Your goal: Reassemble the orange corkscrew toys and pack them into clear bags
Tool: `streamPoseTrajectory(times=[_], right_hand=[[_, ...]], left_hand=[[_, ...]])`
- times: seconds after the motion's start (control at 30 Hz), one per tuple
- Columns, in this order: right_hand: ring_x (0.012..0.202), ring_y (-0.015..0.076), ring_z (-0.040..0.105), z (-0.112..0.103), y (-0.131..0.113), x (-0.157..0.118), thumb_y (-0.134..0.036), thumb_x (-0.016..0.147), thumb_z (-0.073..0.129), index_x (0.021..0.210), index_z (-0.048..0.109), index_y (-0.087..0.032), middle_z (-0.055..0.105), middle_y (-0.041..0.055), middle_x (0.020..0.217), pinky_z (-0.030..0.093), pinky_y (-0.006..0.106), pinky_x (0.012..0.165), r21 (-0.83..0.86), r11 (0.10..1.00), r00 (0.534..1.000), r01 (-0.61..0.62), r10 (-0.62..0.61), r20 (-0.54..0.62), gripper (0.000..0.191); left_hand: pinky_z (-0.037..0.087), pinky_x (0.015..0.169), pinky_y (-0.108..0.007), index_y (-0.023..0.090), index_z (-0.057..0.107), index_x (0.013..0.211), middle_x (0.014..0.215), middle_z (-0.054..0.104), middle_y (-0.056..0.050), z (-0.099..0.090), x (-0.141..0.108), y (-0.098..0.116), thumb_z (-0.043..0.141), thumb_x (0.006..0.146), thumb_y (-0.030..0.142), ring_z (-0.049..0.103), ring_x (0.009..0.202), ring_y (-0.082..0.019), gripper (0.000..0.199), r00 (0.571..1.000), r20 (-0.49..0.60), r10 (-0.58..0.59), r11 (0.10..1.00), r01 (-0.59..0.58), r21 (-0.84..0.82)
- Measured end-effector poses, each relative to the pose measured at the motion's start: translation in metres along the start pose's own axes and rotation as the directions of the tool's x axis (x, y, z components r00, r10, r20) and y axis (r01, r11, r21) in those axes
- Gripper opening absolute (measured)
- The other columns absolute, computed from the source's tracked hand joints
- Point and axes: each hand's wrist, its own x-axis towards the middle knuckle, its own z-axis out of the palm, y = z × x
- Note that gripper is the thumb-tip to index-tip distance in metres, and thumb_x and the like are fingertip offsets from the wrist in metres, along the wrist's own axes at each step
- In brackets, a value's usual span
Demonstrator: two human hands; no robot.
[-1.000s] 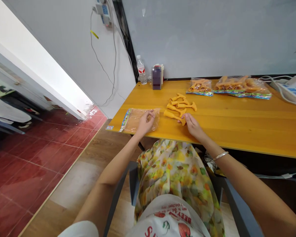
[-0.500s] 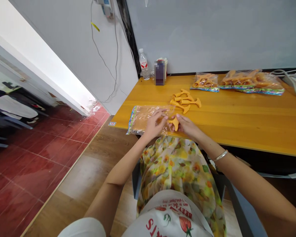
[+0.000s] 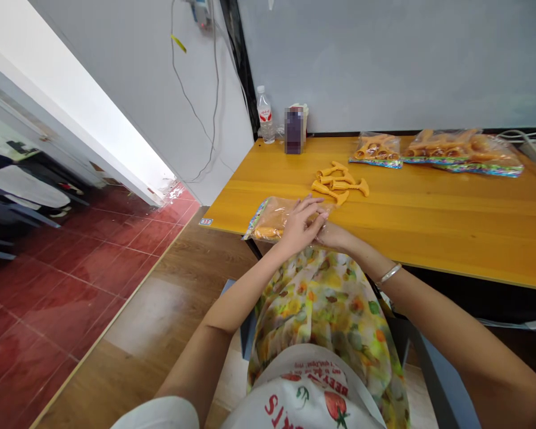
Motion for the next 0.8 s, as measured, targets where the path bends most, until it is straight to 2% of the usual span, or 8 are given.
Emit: streamPoseTrajectory(times=[0.17,0.23,0.37,0.43,0.53,0.6,0.7,0.8], right_hand=[[0.061,0.0164,0.055,-0.022,0.003,-0.003,-0.053,0.083,0.058,0.072,0.062,-0.017,0.062,0.0042,0.066,0.051,0.032,0.06,-0.055,0.993,0.97,-0.103,0.112,0.214,0.037],[0.06,0.0145,0.054,-0.029,0.002,-0.005,-0.054,0.083,0.055,0.067,0.06,-0.017,0.061,0.0034,0.064,0.048,0.028,0.059,-0.106,0.988,0.962,-0.11,0.133,0.24,0.041],[0.056,0.0122,0.05,-0.049,0.002,-0.007,-0.051,0.083,0.056,0.06,0.058,-0.017,0.059,0.0012,0.059,0.042,0.026,0.058,-0.235,0.965,0.975,-0.113,0.153,0.159,0.041],[0.059,0.0138,0.054,-0.064,0.005,-0.006,-0.048,0.086,0.055,0.064,0.064,-0.016,0.063,0.0027,0.063,0.043,0.027,0.06,-0.347,0.922,0.981,-0.172,0.194,0.031,0.039],[0.082,0.022,0.065,-0.087,0.013,-0.005,-0.037,0.091,0.052,0.092,0.073,-0.014,0.073,0.01,0.091,0.049,0.034,0.078,-0.519,0.8,0.948,-0.3,0.192,-0.252,0.031],[0.102,0.0277,0.064,-0.097,0.02,-0.004,-0.03,0.092,0.052,0.115,0.068,-0.013,0.07,0.0148,0.115,0.048,0.041,0.091,-0.576,0.742,0.921,-0.343,0.145,-0.361,0.033],[0.123,0.0313,0.056,-0.102,0.025,-0.004,-0.025,0.089,0.058,0.13,0.062,-0.016,0.059,0.0151,0.137,0.042,0.046,0.105,-0.644,0.691,0.926,-0.328,0.101,-0.363,0.042],[0.121,0.0338,0.056,-0.097,0.024,-0.005,-0.028,0.09,0.058,0.118,0.069,-0.02,0.058,0.0137,0.136,0.043,0.049,0.103,-0.713,0.64,0.954,-0.285,0.116,-0.277,0.03]], left_hand=[[0.043,0.109,-0.04,0.019,0.062,0.087,0.12,0.067,-0.011,0.001,0.003,-0.006,0.052,0.098,0.031,0.059,0.121,-0.021,0.019,0.998,-0.052,-0.017,0.999,0.015,-0.042],[0.044,0.107,-0.038,0.019,0.061,0.087,0.119,0.066,-0.011,0.001,0.003,-0.008,0.052,0.098,0.031,0.06,0.119,-0.02,0.019,0.998,-0.065,-0.02,0.998,0.016,-0.056],[0.044,0.107,-0.036,0.019,0.062,0.088,0.119,0.066,-0.01,0.003,-0.003,-0.012,0.053,0.097,0.031,0.06,0.119,-0.02,0.017,0.997,-0.052,-0.049,0.998,0.047,-0.051],[0.044,0.105,-0.035,0.02,0.062,0.089,0.117,0.066,-0.01,0.004,-0.007,-0.018,0.054,0.097,0.03,0.06,0.119,-0.02,0.015,0.997,-0.021,-0.077,0.996,0.076,-0.038],[0.046,0.102,-0.034,0.021,0.062,0.091,0.118,0.066,-0.009,0.008,-0.012,-0.026,0.053,0.097,0.028,0.06,0.119,-0.02,0.013,0.989,0.043,-0.138,0.99,0.138,0.006],[0.046,0.101,-0.034,0.021,0.062,0.092,0.121,0.066,-0.008,0.011,-0.014,-0.031,0.052,0.097,0.028,0.06,0.118,-0.021,0.013,0.984,0.07,-0.161,0.987,0.159,0.034],[0.046,0.099,-0.034,0.021,0.061,0.092,0.121,0.066,-0.008,0.012,-0.013,-0.032,0.052,0.096,0.029,0.061,0.118,-0.021,0.013,0.982,0.081,-0.168,0.986,0.166,0.03],[0.047,0.097,-0.033,0.021,0.06,0.09,0.119,0.066,-0.008,0.011,-0.011,-0.03,0.051,0.096,0.028,0.061,0.118,-0.021,0.012,0.981,0.058,-0.187,0.982,0.189,-0.019]])
